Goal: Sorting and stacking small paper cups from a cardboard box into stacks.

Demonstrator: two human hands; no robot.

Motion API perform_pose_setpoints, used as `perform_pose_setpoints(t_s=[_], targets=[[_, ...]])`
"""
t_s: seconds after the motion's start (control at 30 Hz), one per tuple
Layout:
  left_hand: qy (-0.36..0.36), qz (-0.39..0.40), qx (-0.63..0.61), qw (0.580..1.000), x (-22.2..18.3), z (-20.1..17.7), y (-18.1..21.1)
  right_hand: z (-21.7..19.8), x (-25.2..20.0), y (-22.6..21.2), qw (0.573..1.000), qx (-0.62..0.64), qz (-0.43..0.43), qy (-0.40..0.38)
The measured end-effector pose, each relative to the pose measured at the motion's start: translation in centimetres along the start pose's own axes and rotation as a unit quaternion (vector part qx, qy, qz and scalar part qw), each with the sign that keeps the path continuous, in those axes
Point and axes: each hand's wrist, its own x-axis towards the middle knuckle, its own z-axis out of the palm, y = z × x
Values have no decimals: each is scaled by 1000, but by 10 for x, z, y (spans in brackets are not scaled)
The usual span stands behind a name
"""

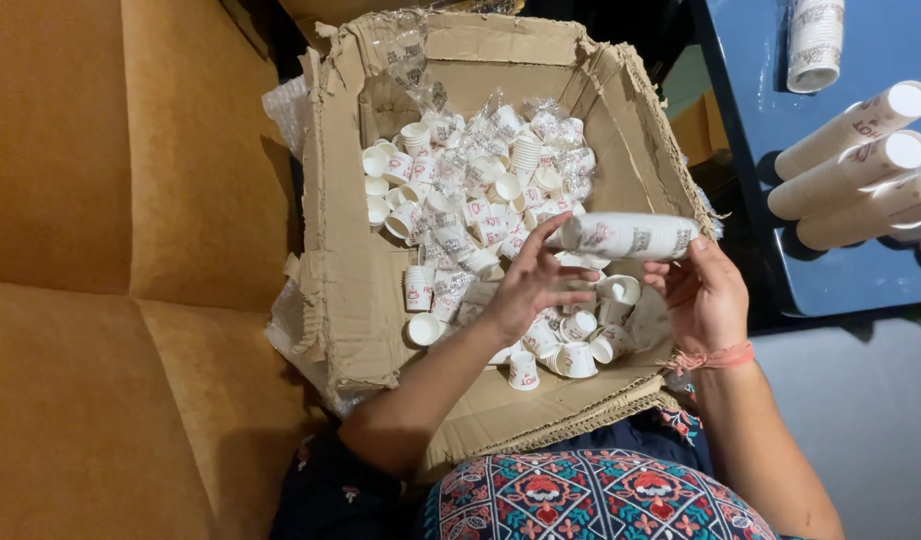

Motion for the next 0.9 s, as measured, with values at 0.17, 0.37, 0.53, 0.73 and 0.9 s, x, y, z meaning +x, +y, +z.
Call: perform_pose_setpoints(t_s=[0.17,0.37,0.53,0.73,0.9], targets=[[-43,69,162,983,-5,-7,-42,16,-17,19,992,53,101,-62],[-4,79,286,955,-9,-10,-51,12,-23,46,967,109,199,-113],[9,77,285,955,-6,-8,-51,21,-30,39,946,154,273,-86],[-31,56,296,953,-5,-9,-58,21,-32,39,913,230,281,-187],[20,-172,344,923,-7,-7,-40,25,-34,51,985,24,170,-30]])
